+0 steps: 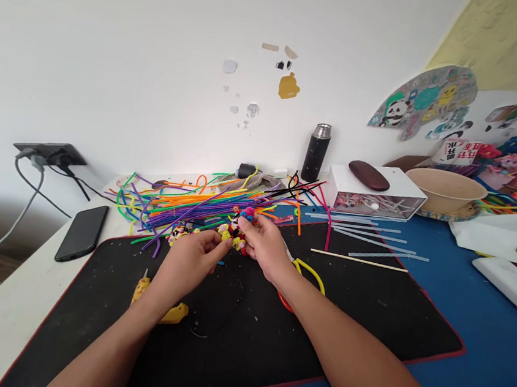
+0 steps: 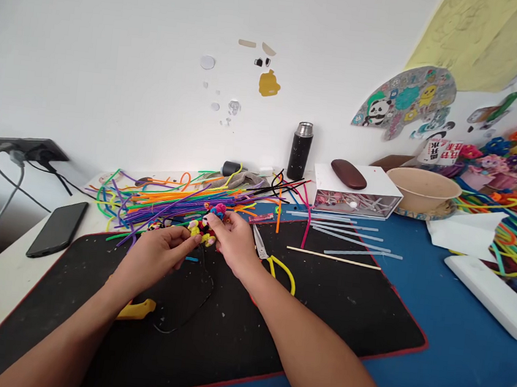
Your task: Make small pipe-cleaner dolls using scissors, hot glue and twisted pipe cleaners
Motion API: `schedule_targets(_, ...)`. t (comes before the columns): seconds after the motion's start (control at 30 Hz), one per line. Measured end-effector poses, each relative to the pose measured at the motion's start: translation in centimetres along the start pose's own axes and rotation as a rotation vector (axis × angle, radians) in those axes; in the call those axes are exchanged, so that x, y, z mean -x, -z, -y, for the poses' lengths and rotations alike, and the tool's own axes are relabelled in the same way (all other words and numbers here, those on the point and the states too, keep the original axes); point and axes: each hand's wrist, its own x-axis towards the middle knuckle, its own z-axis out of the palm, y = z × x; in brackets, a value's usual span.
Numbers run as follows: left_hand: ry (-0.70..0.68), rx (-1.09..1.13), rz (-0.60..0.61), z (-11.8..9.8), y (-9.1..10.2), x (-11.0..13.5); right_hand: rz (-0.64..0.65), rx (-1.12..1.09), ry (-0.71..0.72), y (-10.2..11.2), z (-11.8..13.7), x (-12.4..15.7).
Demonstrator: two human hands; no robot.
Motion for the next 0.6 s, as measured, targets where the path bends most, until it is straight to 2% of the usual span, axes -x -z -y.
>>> schedule_targets(0.23,-0.03,-0.053,0.028,0.35,0.22,-0.22,0.012,0.011,-0.032,0.02,-0.1,0.02)
schedule_targets(0.6,0.0,-0.058,0.084,0.92,0.6,-0.3,0.033,0.024,-0.018,0.13,-0.35,0.11)
